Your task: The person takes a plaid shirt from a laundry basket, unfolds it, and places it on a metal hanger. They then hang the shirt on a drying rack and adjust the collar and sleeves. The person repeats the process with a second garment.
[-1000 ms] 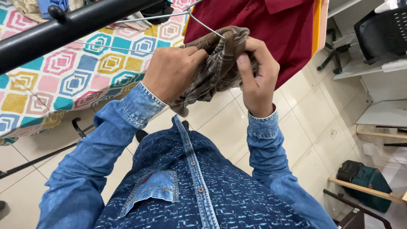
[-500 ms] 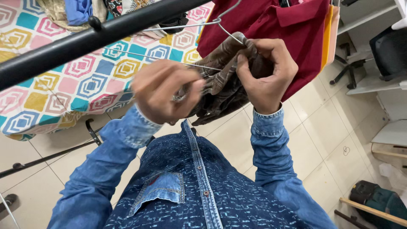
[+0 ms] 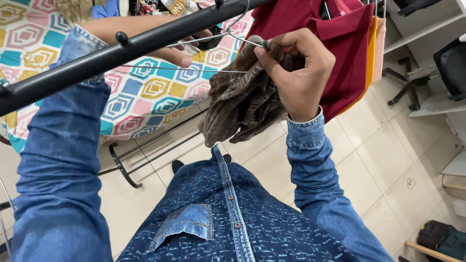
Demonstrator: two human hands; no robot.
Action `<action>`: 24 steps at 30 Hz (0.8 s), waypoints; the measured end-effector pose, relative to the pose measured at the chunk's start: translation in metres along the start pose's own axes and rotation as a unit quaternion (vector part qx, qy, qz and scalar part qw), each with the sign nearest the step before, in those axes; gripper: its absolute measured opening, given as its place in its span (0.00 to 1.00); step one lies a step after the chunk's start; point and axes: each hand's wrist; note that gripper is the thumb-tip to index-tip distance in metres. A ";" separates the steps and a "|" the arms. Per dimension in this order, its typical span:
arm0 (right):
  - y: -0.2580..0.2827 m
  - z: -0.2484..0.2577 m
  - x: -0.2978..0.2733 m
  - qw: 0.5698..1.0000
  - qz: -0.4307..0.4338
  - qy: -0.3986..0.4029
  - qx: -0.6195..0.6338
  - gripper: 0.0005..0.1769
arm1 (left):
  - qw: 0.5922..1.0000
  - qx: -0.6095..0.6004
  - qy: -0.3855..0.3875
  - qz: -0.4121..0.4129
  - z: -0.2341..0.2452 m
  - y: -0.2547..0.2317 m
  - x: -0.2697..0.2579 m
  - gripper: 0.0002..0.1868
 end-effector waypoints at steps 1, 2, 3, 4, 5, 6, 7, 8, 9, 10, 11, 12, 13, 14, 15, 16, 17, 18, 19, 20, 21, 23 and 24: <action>0.000 0.002 0.002 1.000 0.003 0.003 0.004 0.12 | 1.000 -0.016 0.014 -0.011 -0.010 -0.004 0.004 0.13; 0.000 0.005 0.004 1.000 0.010 0.012 0.002 0.12 | 0.999 -0.032 0.027 -0.025 -0.019 -0.007 0.008 0.14; 0.000 0.007 0.005 1.000 0.016 0.021 0.000 0.11 | 0.997 -0.046 0.042 -0.037 -0.026 -0.010 0.012 0.15; 0.001 0.008 0.007 0.999 0.023 0.031 -0.001 0.11 | 0.995 -0.058 0.056 -0.053 -0.028 -0.005 0.015 0.16; 0.002 0.008 0.008 0.999 0.023 0.034 -0.004 0.11 | 0.993 -0.069 0.072 -0.068 -0.033 -0.002 0.018 0.18; 0.004 0.009 0.007 0.999 0.020 0.038 -0.006 0.11 | 0.989 -0.081 0.093 -0.082 -0.041 -0.002 0.018 0.19; 0.007 0.010 0.005 0.999 0.017 0.043 -0.009 0.11 | 0.984 -0.094 0.112 -0.097 -0.050 -0.004 0.018 0.20; 0.010 0.011 0.003 0.999 0.013 0.044 -0.006 0.11 | 0.979 -0.102 0.134 -0.114 -0.058 -0.006 0.024 0.22; 0.013 0.012 0.002 0.999 0.009 0.045 -0.002 0.11 | 0.974 -0.111 0.153 -0.128 -0.064 -0.007 0.027 0.23; 0.015 0.013 0.002 0.999 0.005 0.044 -0.002 0.10 | 0.967 -0.121 0.173 -0.141 -0.069 -0.009 0.033 0.24; 0.017 0.014 0.002 0.999 0.006 0.046 -0.001 0.10 | 0.961 -0.134 0.191 -0.147 -0.074 -0.011 0.037 0.26; 0.017 0.014 0.003 0.999 0.008 0.048 0.000 0.10 | 0.957 -0.144 0.210 -0.139 -0.078 -0.013 0.041 0.27; 0.017 0.015 0.004 0.999 0.010 0.050 0.001 0.10 | 0.953 -0.157 0.226 -0.126 -0.082 -0.015 0.043 0.28; 0.017 0.016 0.005 0.999 0.020 0.049 -0.011 0.10 | 0.948 -0.170 0.266 -0.041 -0.085 -0.018 0.044 0.29; 0.017 0.017 0.006 0.998 0.031 0.047 -0.023 0.10 | 0.954 -0.130 0.267 -0.040 -0.088 -0.018 0.048 0.26; 0.017 0.019 0.005 0.998 0.039 0.048 -0.033 0.10 | 0.959 -0.091 0.267 -0.035 -0.091 -0.018 0.051 0.24; 0.017 0.019 0.004 0.998 0.041 0.047 -0.033 0.10 | 0.962 -0.052 0.267 -0.031 -0.094 -0.015 0.050 0.22; 0.016 0.020 0.003 0.997 0.042 0.047 -0.035 0.10 | 0.969 -0.095 0.226 -0.038 -0.101 -0.012 0.050 0.20; 0.016 0.021 0.003 0.997 0.043 0.046 -0.036 0.10 | 0.972 -0.138 0.185 -0.045 -0.108 -0.009 0.052 0.19; 0.015 0.021 0.003 0.997 0.043 0.043 -0.046 0.10 | 0.972 -0.176 0.143 -0.056 -0.111 -0.003 0.055 0.17; 0.015 0.021 0.003 0.997 0.043 0.041 -0.055 0.10 | 0.980 -0.154 0.128 0.003 -0.109 0.002 0.053 0.17; 0.015 0.022 0.003 0.996 0.047 0.038 -0.071 0.10 | 0.982 -0.106 0.100 0.121 -0.099 0.005 0.046 0.17; 0.014 0.023 0.003 0.995 0.051 0.041 -0.076 0.10 | 0.991 -0.098 0.067 0.055 -0.092 0.005 0.044 0.16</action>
Point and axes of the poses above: each hand's wrist, its own x-axis towards the middle knuckle, its own z-axis out of the back of the hand, y = z × x, and after that the axes turned 2 degrees about -y, right-handed
